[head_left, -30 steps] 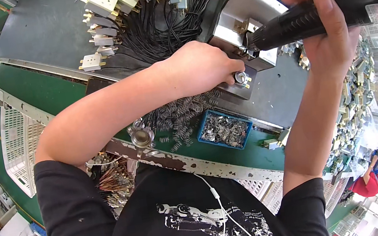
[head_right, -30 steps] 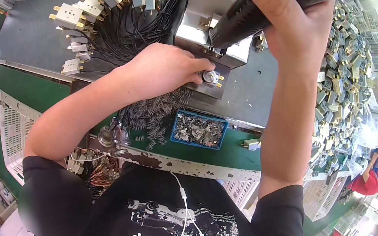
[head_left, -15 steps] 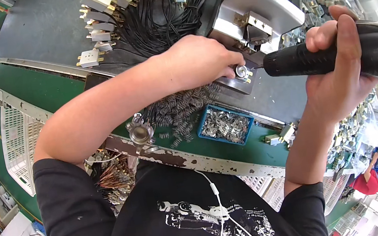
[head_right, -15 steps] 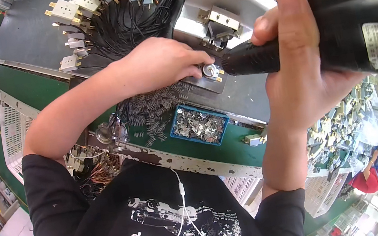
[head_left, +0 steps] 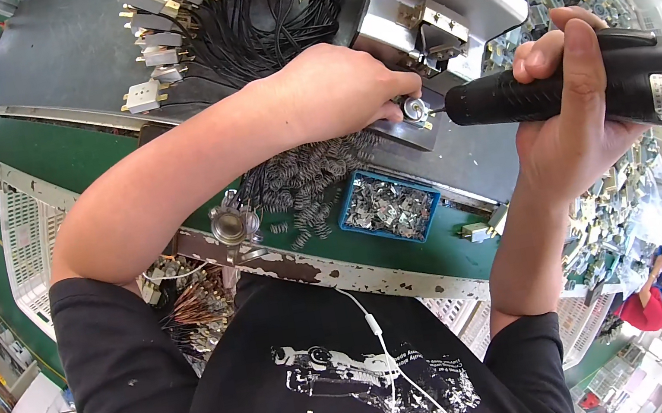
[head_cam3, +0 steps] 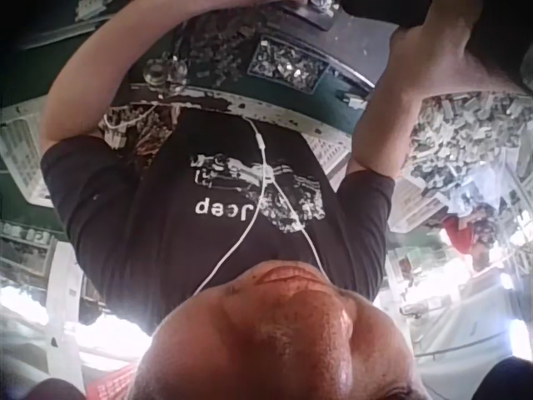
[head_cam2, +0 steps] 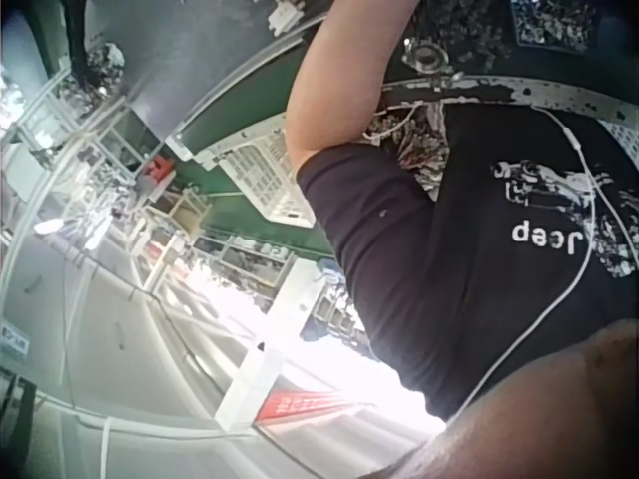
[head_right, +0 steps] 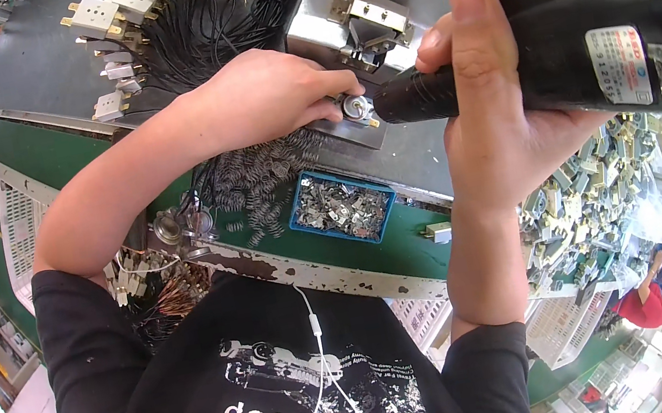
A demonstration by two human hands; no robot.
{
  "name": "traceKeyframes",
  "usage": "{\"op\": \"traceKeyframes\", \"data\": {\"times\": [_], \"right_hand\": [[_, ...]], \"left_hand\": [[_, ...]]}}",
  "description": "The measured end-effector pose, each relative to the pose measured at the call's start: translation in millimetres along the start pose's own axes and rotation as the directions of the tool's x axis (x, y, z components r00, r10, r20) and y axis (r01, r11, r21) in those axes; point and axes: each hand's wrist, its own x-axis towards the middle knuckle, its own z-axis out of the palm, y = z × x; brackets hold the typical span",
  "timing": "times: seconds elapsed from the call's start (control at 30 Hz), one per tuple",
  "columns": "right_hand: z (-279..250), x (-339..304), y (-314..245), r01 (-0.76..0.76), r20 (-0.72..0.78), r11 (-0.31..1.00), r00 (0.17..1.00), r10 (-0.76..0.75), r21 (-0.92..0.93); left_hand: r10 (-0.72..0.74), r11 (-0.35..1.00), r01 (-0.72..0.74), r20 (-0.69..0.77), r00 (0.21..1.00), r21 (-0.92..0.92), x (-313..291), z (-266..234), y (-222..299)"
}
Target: Assembling small mechanical/electronic components using an electric screwdriver on a production line.
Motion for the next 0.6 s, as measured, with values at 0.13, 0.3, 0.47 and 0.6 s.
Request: {"op": "traceKeyframes", "data": {"times": [0.13, 0.3, 0.47, 0.6], "right_hand": [[-4.4, -1.1, 4.0, 0.013, 0.019, 1.000, 1.000, -0.013, -0.011], [-3.5, -2.5, 5.3, -0.039, 0.012, 0.999, 0.999, 0.039, -0.035], [-1.1, -4.7, 4.6, 0.002, 0.032, 1.000, 0.999, -0.003, 0.031], [1.3, -2.3, 3.3, -0.002, 0.048, 0.999, 0.999, 0.001, 0.033]], "left_hand": [[0.013, 1.000, -0.013, -0.006, 1.000, 0.005, -0.1, 1.0, -0.9], [0.005, 1.000, -0.005, -0.006, 1.000, 0.016, 0.9, -1.3, 1.6], [-0.002, 1.000, 0.001, 0.017, 1.000, 0.013, 0.0, -2.1, 2.2], [0.015, 1.000, -0.015, -0.001, 1.000, 0.015, 0.4, -2.8, 1.5]]}}
